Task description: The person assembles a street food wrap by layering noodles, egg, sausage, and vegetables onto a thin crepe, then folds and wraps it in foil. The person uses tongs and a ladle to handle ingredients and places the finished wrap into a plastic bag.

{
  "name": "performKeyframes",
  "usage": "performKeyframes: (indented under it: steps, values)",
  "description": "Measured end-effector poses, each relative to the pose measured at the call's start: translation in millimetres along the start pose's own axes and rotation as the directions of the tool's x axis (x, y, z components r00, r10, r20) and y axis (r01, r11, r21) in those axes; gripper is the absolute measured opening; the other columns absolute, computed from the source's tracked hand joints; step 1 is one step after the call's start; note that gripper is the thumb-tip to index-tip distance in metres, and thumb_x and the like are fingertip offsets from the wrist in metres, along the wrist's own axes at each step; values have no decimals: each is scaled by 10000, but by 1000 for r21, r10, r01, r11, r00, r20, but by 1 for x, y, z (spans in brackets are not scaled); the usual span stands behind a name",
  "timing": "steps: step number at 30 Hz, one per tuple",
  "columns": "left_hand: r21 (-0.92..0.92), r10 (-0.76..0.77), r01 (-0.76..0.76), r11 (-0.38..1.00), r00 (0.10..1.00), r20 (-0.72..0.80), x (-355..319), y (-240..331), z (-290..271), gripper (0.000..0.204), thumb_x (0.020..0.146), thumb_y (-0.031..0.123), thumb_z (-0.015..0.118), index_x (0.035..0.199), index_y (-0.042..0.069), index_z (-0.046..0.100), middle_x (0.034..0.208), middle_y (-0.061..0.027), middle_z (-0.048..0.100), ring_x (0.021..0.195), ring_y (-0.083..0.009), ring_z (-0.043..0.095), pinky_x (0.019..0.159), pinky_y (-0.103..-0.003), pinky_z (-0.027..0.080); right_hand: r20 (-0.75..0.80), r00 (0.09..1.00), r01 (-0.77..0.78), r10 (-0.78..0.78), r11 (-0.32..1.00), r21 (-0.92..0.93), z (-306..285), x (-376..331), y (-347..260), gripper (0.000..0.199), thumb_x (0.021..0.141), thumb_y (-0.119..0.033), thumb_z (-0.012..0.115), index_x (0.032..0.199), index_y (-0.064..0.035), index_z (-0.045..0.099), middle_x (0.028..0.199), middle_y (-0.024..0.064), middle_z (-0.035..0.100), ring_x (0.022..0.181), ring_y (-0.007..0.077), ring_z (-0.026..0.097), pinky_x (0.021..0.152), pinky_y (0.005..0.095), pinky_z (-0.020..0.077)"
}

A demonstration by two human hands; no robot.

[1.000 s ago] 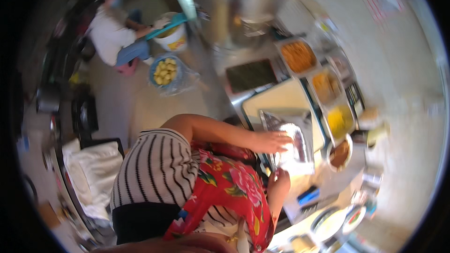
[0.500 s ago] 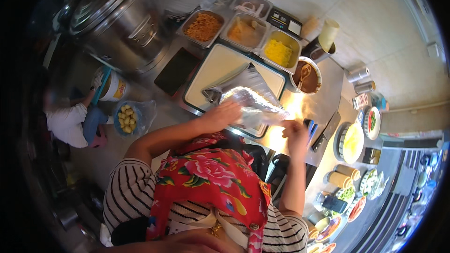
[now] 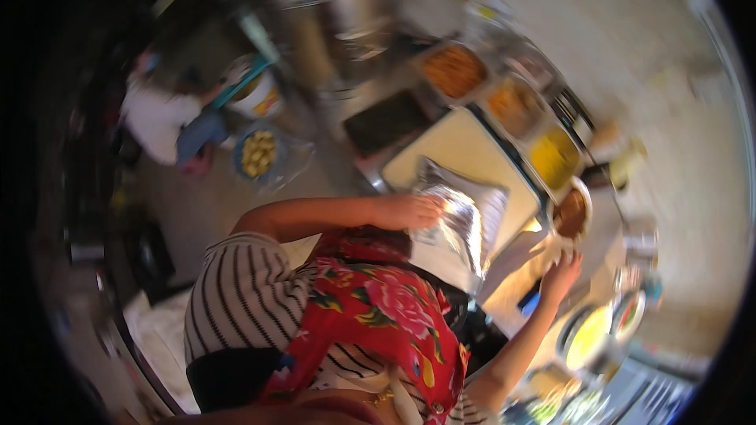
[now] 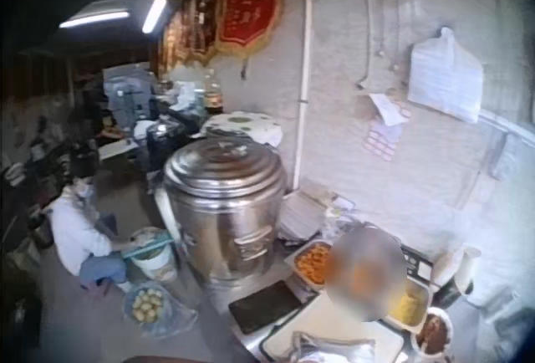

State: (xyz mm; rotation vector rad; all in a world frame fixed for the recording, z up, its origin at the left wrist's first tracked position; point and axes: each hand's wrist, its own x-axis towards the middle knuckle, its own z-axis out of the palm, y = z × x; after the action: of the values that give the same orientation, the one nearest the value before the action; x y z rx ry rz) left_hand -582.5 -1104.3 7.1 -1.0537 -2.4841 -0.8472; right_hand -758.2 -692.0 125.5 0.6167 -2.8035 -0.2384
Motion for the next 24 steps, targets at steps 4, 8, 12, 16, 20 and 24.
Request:
performKeyframes:
  steps: [4, 8, 12, 16, 20, 24]
  values:
    - [-121, 13, -34, 992, 986, -166, -6, 9, 9, 198, 915, 108, 534, 1055, -11, 607, 1136, -184, 629, 1179, -340, 574, 1099, -430, 408, 230, 918, 143, -323, 810, 569, -28, -36, -87, 471, 874, -105, 613, 1342, -93, 563, 1422, 172, 509, 1294, 374, 487, 1079, 498, 384]
    - [-290, -32, 16, 957, 998, -53, -6, 11, 9, 206, 956, 111, 518, 1087, -11, 621, 1178, -183, 629, 1176, -356, 562, 1074, -442, 413, 114, 592, 737, -798, 593, 324, -27, -30, -126, 467, 849, -98, 607, 1315, -118, 585, 1419, 62, 550, 1325, 326, 480, 1109, 502, 368]
    - [-521, -303, 253, 815, 953, -11, -6, 4, 0, 216, 1009, 157, 501, 1118, 22, 630, 1104, -188, 653, 1101, -339, 603, 971, -411, 462, 161, 629, 609, -761, 611, 505, -6, -20, -110, 364, 837, -79, 617, 1199, -56, 651, 1276, 115, 646, 1228, 340, 561, 1063, 485, 408]
    - [-606, -715, 638, 475, 682, 158, -3, -17, -10, 245, 1006, 255, 563, 1085, 48, 668, 939, -141, 678, 874, -202, 647, 817, -351, 501, 418, 875, -268, -244, 476, 838, 23, -20, -104, 273, 1006, -228, 578, 970, 33, 647, 813, 79, 652, 729, 157, 583, 666, 287, 460]
    - [-894, -797, 438, 95, 571, 195, 2, -25, -15, 249, 983, 216, 599, 1130, 19, 640, 910, -140, 669, 848, -162, 641, 786, -330, 501, 544, 835, -466, -78, 425, 776, 55, -8, -120, 389, 990, -306, 620, 785, 24, 629, 691, 25, 578, 639, 113, 486, 603, 284, 406]
    - [-652, -938, 714, 256, 347, 12, 12, -6, -26, 296, 936, 113, 620, 1203, -9, 586, 942, -142, 675, 872, -258, 666, 805, -353, 513, 641, 767, -578, 29, 465, 671, 72, 2, -132, 443, 964, -325, 646, 679, 13, 615, 622, 15, 540, 600, 108, 473, 582, 271, 394]
